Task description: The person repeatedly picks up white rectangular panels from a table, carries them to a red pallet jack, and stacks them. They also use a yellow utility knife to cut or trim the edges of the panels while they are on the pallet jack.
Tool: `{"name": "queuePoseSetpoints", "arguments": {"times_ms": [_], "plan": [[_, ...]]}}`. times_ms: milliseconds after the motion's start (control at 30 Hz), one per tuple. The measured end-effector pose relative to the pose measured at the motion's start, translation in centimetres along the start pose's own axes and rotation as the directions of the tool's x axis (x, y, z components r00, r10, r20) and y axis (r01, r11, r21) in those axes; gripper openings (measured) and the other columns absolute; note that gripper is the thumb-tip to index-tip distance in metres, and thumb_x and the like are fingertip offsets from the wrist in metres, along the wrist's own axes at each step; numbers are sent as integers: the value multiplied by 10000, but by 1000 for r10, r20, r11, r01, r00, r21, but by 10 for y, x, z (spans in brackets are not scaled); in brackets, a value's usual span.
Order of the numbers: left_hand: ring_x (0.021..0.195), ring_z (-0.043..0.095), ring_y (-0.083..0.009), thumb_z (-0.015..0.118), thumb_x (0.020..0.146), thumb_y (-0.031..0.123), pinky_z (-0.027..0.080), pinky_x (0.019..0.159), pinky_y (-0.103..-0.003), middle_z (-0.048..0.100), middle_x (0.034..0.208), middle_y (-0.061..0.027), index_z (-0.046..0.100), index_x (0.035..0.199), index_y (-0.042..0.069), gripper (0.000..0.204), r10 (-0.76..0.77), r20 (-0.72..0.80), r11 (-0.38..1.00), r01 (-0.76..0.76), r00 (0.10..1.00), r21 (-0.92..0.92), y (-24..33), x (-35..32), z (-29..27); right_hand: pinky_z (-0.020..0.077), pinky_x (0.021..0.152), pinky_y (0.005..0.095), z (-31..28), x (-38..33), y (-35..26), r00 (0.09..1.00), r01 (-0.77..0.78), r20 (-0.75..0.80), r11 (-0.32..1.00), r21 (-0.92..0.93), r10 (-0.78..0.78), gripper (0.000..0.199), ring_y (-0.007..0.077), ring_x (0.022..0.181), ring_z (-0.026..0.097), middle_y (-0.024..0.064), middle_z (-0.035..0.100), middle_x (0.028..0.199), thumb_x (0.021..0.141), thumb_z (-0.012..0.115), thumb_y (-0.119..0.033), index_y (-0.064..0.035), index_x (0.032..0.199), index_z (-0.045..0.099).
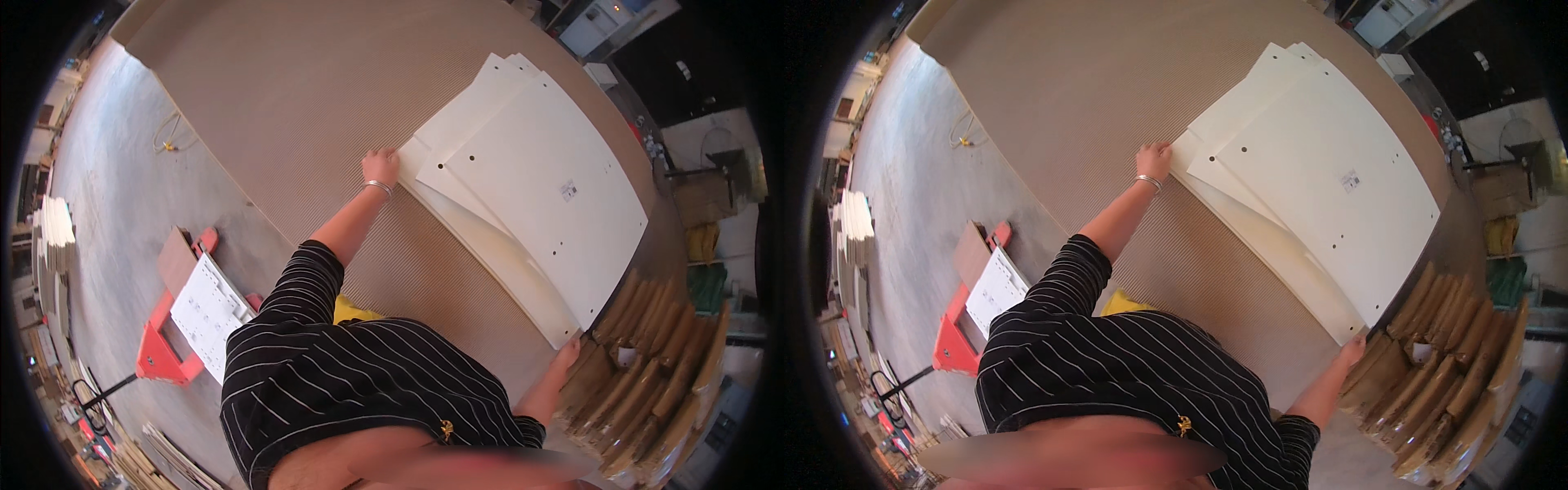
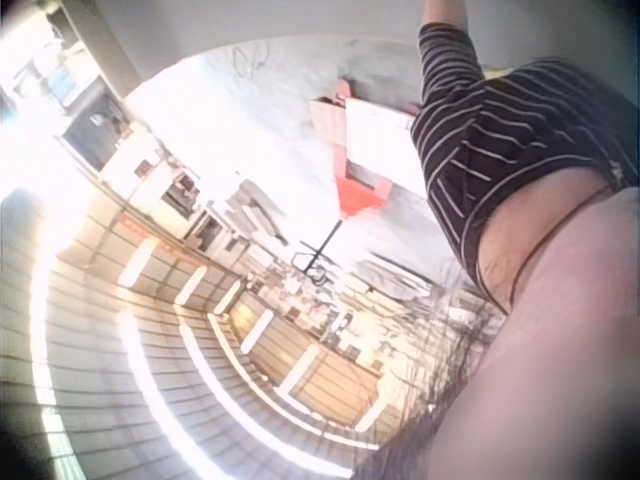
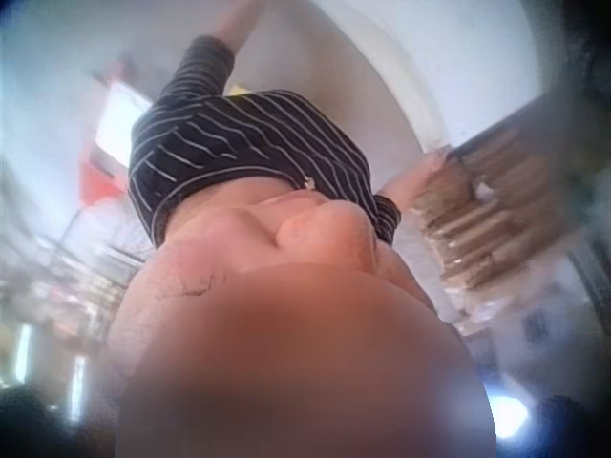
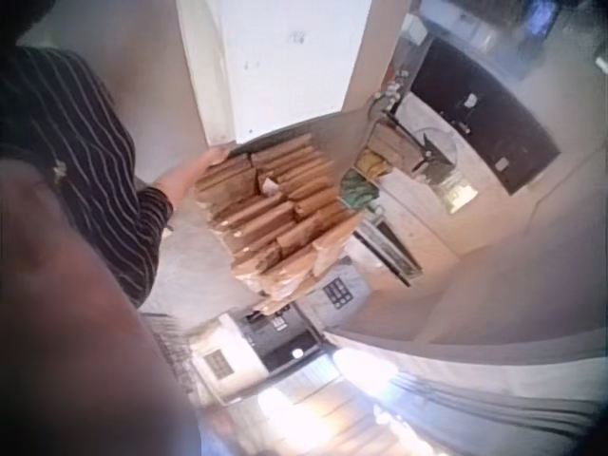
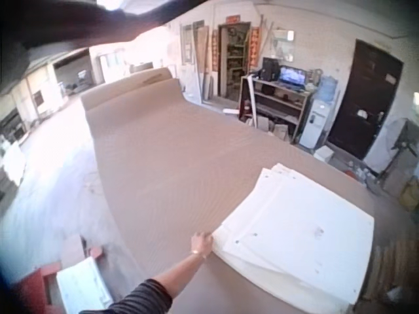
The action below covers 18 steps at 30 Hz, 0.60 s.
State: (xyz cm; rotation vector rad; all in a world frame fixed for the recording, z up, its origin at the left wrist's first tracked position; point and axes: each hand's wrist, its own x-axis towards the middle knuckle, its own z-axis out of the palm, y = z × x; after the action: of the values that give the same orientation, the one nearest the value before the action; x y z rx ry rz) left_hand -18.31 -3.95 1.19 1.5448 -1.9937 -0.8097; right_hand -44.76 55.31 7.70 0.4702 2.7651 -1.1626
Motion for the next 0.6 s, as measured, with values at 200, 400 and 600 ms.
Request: {"name": "queuePoseSetpoints", "arguments": {"times_ms": [200, 400, 600], "plan": [[1038, 568, -325, 519, 857, 444, 434, 886, -367, 588, 1125, -221, 522, 1194, -17, 571, -60, 532, 947, 216, 845, -236, 71, -6, -3, 481, 674, 304, 62, -18, -81, 964, -3, -147, 561, 828, 223, 417, 226, 850, 521, 114, 554, 1051, 878, 582, -276, -7, 1180, 481], [1106, 534, -348, 468, 870, 536, 412, 923, -368, 545, 1159, -279, 357, 1286, -76, 748, -17, 647, 939, 235, 762, -252, 80, -9, 5, 483, 665, 366, 69, -11, -99, 842, -411, 32, 602, 685, 538, 417, 253, 888, 519, 118, 499, 1127, 865, 616, -349, -9, 1092, 531], [906, 610, -369, 512, 881, 432, 474, 773, -413, 613, 963, -262, 418, 1139, -82, 582, -71, 545, 911, 277, 836, -306, 59, -67, -12, 522, 747, 417, 60, -5, -91, 889, -345, 146, 422, 838, 434, 389, 264, 915, 526, 128, 512, 1051, 849, 651, -265, 27, 1069, 516]]}}
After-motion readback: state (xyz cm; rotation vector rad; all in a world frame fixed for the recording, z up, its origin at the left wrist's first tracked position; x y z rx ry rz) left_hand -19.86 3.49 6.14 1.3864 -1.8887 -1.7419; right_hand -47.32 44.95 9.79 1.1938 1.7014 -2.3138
